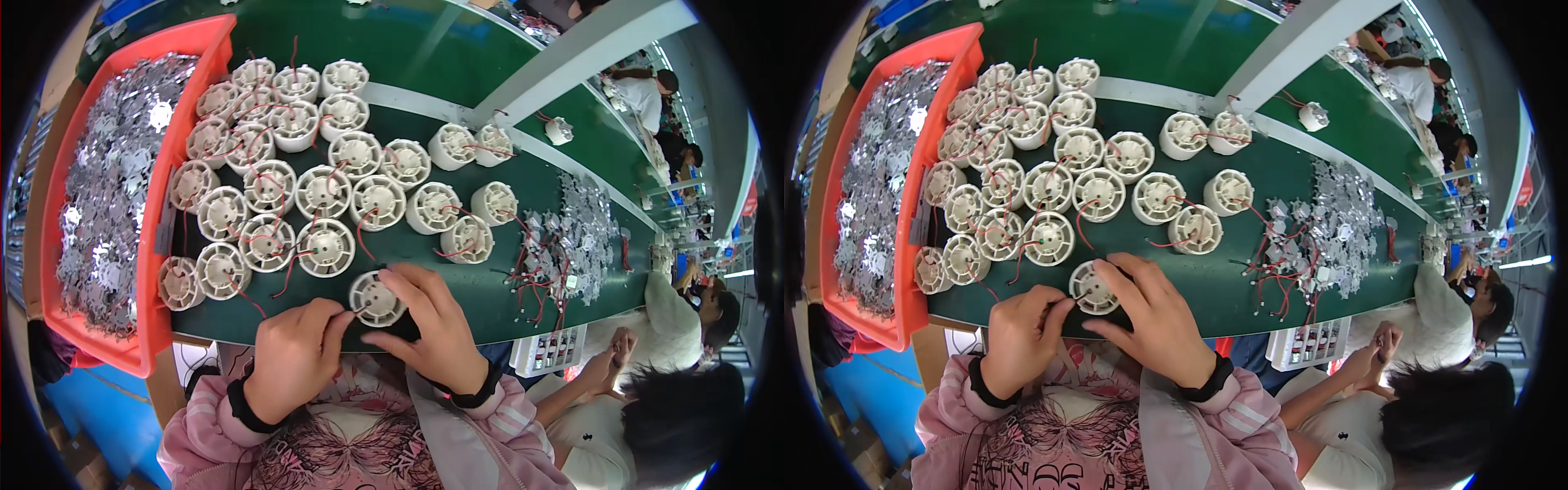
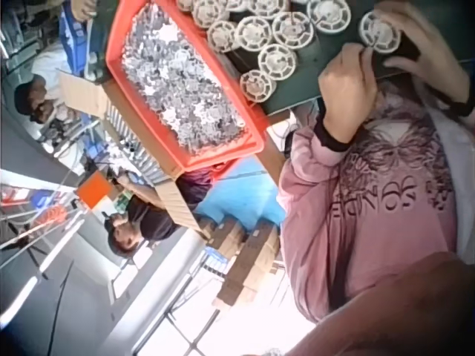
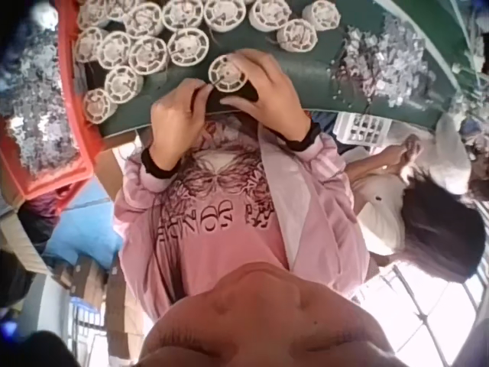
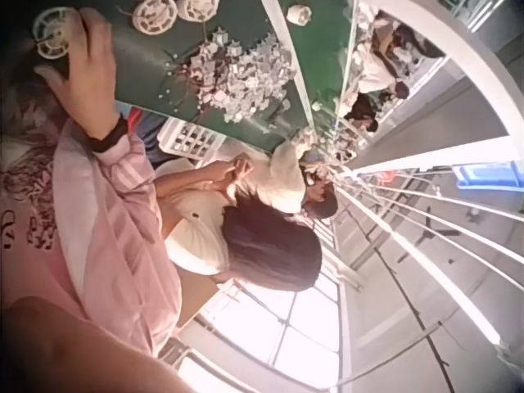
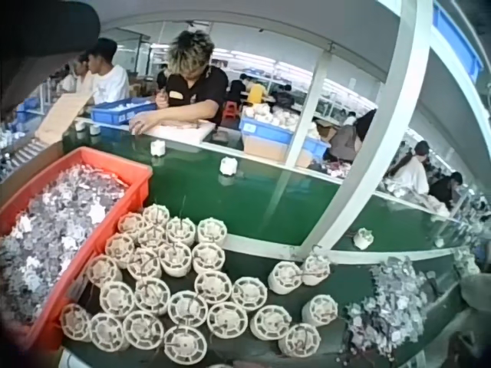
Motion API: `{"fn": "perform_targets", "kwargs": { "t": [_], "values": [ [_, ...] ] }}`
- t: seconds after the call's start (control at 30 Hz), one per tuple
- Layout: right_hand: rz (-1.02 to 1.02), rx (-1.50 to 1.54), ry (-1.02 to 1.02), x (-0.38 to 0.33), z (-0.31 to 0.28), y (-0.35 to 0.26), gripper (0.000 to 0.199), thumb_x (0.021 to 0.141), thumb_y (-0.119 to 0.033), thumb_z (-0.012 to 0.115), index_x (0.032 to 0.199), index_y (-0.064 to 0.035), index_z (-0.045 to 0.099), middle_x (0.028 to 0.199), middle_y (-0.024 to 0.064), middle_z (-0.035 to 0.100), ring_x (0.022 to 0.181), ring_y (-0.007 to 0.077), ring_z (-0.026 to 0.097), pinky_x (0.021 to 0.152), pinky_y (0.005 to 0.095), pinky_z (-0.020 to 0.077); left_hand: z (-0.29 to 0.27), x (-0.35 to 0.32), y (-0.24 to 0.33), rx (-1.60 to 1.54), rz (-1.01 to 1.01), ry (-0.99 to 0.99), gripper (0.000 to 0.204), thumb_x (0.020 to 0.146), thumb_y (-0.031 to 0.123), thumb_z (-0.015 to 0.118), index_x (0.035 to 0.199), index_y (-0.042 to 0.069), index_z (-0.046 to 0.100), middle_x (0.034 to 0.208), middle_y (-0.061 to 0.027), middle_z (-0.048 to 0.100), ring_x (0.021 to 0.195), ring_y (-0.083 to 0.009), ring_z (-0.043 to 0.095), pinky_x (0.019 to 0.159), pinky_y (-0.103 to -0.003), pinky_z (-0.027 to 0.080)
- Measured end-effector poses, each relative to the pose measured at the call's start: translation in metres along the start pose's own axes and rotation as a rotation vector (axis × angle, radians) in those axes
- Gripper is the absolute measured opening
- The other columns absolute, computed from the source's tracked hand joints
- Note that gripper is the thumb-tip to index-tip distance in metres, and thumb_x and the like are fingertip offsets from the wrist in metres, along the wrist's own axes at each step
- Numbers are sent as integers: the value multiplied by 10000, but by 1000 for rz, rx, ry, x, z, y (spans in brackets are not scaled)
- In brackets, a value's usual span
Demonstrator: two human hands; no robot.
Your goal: The person assembles components by hand, inserting square electronic modules with wires into circular plastic housings and placing the assembled units onto the conveyor table.
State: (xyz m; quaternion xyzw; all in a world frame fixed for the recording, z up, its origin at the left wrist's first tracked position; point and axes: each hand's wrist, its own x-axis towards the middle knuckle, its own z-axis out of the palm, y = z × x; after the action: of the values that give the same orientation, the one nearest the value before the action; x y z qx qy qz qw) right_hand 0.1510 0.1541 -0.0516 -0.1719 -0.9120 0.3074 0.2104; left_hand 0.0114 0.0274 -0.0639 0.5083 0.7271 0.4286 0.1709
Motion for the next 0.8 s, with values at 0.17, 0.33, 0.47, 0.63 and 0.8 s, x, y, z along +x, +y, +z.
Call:
{"fn": "perform_targets", "kwargs": {
  "t": [0.17, 0.33, 0.47, 0.63, 0.8],
  "values": [
    [-36, -51, 272, -19, -42, 11, 317, 727, -17, 710, 1030, -4, 620, 1018, 130, 609, 861, 270, 607, 706, 322, 496, -7, -4, 6, 163, 82, -7, 131, 755, 9, 688, 859, 15, 608, 775, -125, 578, 672, -247, 577, 561, -340, 435],
    [444, -358, 466, -10, -97, 37, 216, 773, 47, 585, 982, 21, 633, 969, 139, 631, 860, 289, 622, 726, 329, 497, -20, 1, 26, 243, 251, 96, 294, 714, 45, 707, 993, 15, 622, 1051, -151, 542, 907, -324, 552, 754, -408, 458],
    [329, -673, 199, -13, -117, 76, 331, 741, 76, 558, 1061, 12, 618, 1007, 178, 612, 936, 341, 575, 795, 386, 485, -26, 0, 30, 179, 268, 130, 355, 710, 31, 697, 1056, 17, 616, 1097, -162, 521, 956, -338, 535, 820, -438, 436],
    [332, -656, 191, -6, -109, 110, 393, 724, 55, 588, 1114, 2, 609, 1071, 182, 596, 998, 374, 550, 875, 405, 447, -22, 1, 28, 119, 263, 119, 349, 715, 6, 678, 1057, 14, 611, 1076, -162, 532, 942, -329, 543, 800, -422, 445],
    [464, -616, 68, -1, -115, 119, 410, 710, 32, 630, 1119, 9, 611, 1066, 183, 586, 999, 362, 550, 865, 388, 455, -21, 1, 28, 59, 258, 93, 342, 718, -4, 670, 1054, 7, 609, 1065, -161, 538, 936, -325, 546, 791, -409, 451]
  ]
}}
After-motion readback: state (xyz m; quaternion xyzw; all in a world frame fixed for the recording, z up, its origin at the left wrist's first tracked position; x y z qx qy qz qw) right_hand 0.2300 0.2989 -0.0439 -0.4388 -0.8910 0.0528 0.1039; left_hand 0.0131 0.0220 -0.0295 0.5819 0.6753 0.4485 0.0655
